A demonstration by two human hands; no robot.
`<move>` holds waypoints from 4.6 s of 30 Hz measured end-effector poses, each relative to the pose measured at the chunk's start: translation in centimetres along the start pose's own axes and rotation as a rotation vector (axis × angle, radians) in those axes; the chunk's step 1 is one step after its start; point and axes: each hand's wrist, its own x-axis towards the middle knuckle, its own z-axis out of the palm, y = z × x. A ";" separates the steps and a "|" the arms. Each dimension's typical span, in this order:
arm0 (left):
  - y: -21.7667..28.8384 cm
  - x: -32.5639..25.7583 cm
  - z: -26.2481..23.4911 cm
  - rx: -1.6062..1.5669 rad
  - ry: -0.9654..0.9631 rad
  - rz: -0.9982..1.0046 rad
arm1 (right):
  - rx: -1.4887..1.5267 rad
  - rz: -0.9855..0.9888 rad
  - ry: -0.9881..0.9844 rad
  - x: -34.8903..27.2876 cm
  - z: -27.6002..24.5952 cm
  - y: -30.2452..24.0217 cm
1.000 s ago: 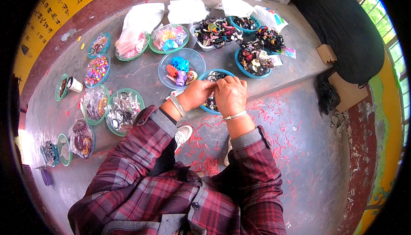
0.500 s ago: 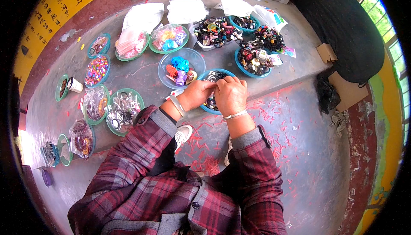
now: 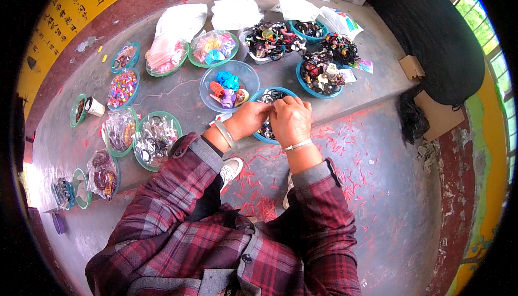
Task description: The person sits on the floor and sorts small hair accessories from a blue bowl into clear plastic bags. They pick up individual items, place them into the bags, and set the filled bags aside on the floor.
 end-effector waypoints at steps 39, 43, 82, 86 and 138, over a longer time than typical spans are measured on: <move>1.0 0.2 -0.7 -0.551 -0.056 -0.159 | 0.830 0.511 -0.092 0.0 0.5 2.4; 0.7 0.2 -0.7 -0.558 -0.040 -0.145 | 0.897 0.512 -0.063 0.1 0.1 2.8; 1.7 0.1 0.4 0.043 0.099 0.121 | 0.314 0.257 -0.056 0.1 -0.8 1.9; 2.1 -0.1 0.1 -0.048 0.150 0.029 | 0.423 0.331 -0.105 -0.1 -0.5 2.6; 1.2 0.5 -0.2 -0.860 0.109 -0.249 | 0.910 0.648 -0.031 -0.4 -2.0 7.5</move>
